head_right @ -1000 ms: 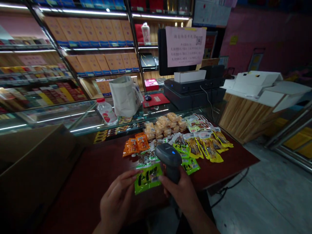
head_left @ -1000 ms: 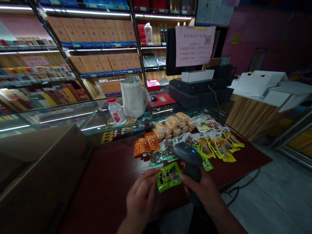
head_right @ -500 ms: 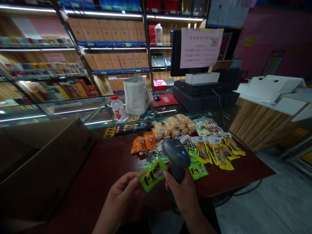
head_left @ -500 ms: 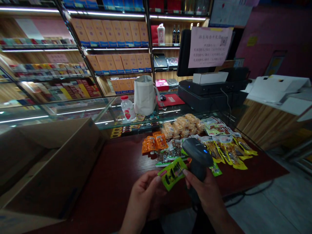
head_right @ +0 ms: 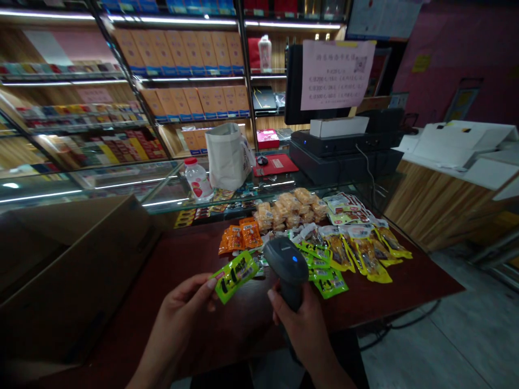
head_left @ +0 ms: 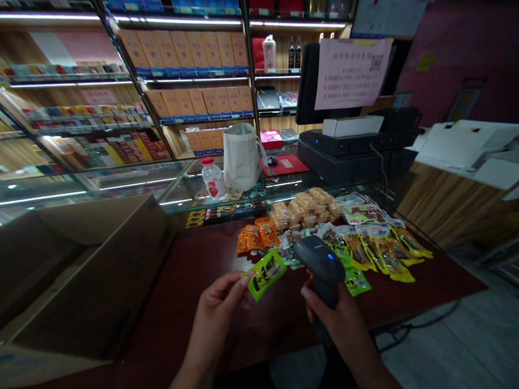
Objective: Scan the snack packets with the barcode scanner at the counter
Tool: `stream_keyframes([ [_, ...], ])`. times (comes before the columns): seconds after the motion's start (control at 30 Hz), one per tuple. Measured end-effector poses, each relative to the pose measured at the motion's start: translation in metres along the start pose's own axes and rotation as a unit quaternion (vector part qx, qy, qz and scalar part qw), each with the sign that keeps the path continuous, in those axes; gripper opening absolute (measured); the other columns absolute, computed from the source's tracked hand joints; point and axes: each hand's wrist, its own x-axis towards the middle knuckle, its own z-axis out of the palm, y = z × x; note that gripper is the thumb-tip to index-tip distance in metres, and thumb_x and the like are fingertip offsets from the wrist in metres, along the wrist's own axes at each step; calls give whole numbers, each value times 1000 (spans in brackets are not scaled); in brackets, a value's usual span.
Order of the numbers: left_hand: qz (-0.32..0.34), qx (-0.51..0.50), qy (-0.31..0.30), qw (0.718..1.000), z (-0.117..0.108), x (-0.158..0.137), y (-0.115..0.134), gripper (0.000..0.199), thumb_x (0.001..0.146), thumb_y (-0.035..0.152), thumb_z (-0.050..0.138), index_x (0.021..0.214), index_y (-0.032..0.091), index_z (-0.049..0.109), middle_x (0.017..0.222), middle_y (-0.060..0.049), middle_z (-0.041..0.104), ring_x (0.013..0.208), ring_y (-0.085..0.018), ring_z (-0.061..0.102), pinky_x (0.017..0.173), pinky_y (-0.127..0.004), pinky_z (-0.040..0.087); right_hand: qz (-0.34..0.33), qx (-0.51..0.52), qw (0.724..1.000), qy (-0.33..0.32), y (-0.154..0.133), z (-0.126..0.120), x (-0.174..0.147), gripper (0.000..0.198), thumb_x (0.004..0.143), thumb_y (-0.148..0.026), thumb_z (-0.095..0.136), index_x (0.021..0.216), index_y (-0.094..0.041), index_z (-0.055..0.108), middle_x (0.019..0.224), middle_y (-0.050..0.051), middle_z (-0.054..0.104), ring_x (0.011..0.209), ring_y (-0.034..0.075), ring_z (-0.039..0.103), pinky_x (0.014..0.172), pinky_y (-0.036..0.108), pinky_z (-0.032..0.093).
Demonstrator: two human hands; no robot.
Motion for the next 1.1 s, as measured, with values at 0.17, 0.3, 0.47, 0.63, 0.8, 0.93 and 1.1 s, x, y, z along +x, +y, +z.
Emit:
stream_keyframes([
  [0.17,33,24,44,998,-14,9,4,24,74,38,77,83,16,76,62,1,66,57,-11,56,59,-20,45,24,-39,998,-49,-1,-5,-13,42,80,-58,74,87,-19,59,50,-5,59,42,14,53,45,23,42],
  [0.3,46,13,55,997,-23,14,0,26,76,40,76,85,16,74,63,1,65,58,-12,56,59,-20,44,20,-101,988,-110,-6,-6,-23,39,82,-58,70,78,-21,59,52,-2,59,46,18,58,48,26,46],
  [0.47,60,25,49,997,-30,17,-2,27,78,40,75,90,16,73,64,1,65,60,-13,57,61,-22,45,18,-142,983,-117,-2,-6,-28,34,82,-57,71,81,-24,67,52,-1,60,49,22,60,48,29,47],
  [0.63,69,34,54,996,-33,15,0,24,79,38,74,90,17,73,63,1,65,60,-13,57,61,-22,45,1,-151,984,-99,2,-5,-29,29,80,-54,75,85,-25,72,49,-1,60,48,24,61,44,28,46],
  [0.8,71,34,61,995,-33,12,5,23,78,38,74,88,17,73,59,1,63,60,-14,58,61,-22,45,-20,-157,982,-106,-2,-2,-29,29,81,-54,74,82,-25,71,48,-1,60,43,21,57,43,28,46],
  [0.93,69,28,65,995,-34,13,6,24,78,38,74,89,17,73,58,2,63,60,-13,57,62,-22,46,-32,-168,979,-111,-4,1,-28,32,84,-56,70,77,-25,68,49,-1,60,43,21,56,44,28,46],
  [1.1,75,32,70,994,-38,10,5,26,77,40,74,86,15,74,62,0,65,56,-12,57,59,-22,46,-33,-188,976,-103,-4,7,-30,36,80,-60,70,73,-25,68,46,0,59,41,22,56,43,29,46],
])
